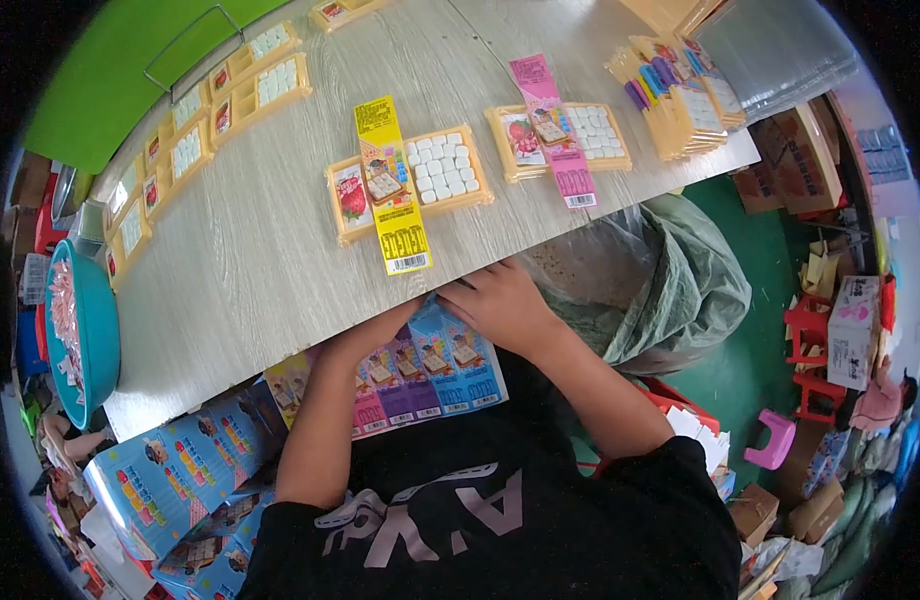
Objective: Assembling and applying labels to small plastic toy kits containing blocks.
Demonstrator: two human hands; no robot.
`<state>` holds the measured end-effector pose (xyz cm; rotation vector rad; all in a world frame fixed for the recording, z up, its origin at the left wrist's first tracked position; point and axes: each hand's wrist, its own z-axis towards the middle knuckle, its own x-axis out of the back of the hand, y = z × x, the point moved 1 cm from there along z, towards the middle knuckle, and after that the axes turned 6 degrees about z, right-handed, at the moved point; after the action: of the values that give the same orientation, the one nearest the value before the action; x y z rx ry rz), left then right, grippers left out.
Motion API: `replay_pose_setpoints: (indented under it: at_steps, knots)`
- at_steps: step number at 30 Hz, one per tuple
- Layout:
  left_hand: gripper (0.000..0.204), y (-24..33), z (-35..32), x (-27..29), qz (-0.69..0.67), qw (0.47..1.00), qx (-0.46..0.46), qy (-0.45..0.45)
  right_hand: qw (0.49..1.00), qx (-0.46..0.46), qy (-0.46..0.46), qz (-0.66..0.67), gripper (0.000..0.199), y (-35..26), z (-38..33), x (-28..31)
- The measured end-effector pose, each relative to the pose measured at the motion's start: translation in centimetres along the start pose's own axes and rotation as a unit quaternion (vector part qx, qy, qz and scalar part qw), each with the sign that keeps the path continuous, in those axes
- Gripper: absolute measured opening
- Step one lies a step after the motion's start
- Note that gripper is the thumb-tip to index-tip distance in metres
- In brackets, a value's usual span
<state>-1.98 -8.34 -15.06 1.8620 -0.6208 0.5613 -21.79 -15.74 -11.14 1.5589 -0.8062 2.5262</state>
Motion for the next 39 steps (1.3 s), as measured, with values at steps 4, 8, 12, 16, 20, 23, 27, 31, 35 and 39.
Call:
replay_pose_setpoints:
  at_steps: [4,8,12,16,20,23,27,31,35,39]
  knots:
    - [0.069,-0.5,0.0,-0.2,0.010,1.000,-0.023,0.006,1.000,-0.004,-0.003,0.011,0.033,0.0,-0.2,0.0]
    - [0.069,-1.1,0.2,-0.8,0.032,0.999,-0.031,0.030,1.000,-0.003,-0.006,0.015,0.031,0.3,-0.3,0.0]
    - [0.065,-1.4,0.7,-1.2,0.083,0.996,-0.035,0.027,1.000,-0.018,-0.009,0.016,0.029,0.5,-0.5,-0.5]
    - [0.040,0.8,-0.1,-1.4,0.169,0.942,-0.202,0.206,1.000,0.013,0.018,-0.005,0.022,0.1,-1.8,1.4]
    - [0.036,0.2,-0.4,-2.1,0.209,0.913,-0.231,0.264,0.999,0.012,-0.013,0.039,0.022,-1.8,-5.1,5.8]
    - [0.035,0.4,-0.2,-2.2,0.211,0.919,-0.224,0.248,0.998,-0.008,-0.019,0.056,0.024,-3.8,-8.0,9.7]
    - [0.033,0.4,-0.7,-1.7,0.202,0.901,-0.265,0.279,0.994,-0.083,0.001,0.071,0.019,-4.5,-11.5,14.5]
    - [0.028,1.2,-1.4,-1.3,0.185,0.922,-0.247,0.232,0.959,-0.216,0.119,0.140,0.013,-4.6,-16.0,19.1]
    - [0.033,4.0,-3.6,-0.2,0.262,0.915,-0.210,0.226,0.922,-0.223,0.257,0.184,0.010,-3.8,-17.3,21.0]
    - [0.026,7.1,-7.3,1.1,0.261,0.912,-0.233,0.213,0.918,-0.218,0.254,0.214,0.015,-3.6,-16.6,20.7]
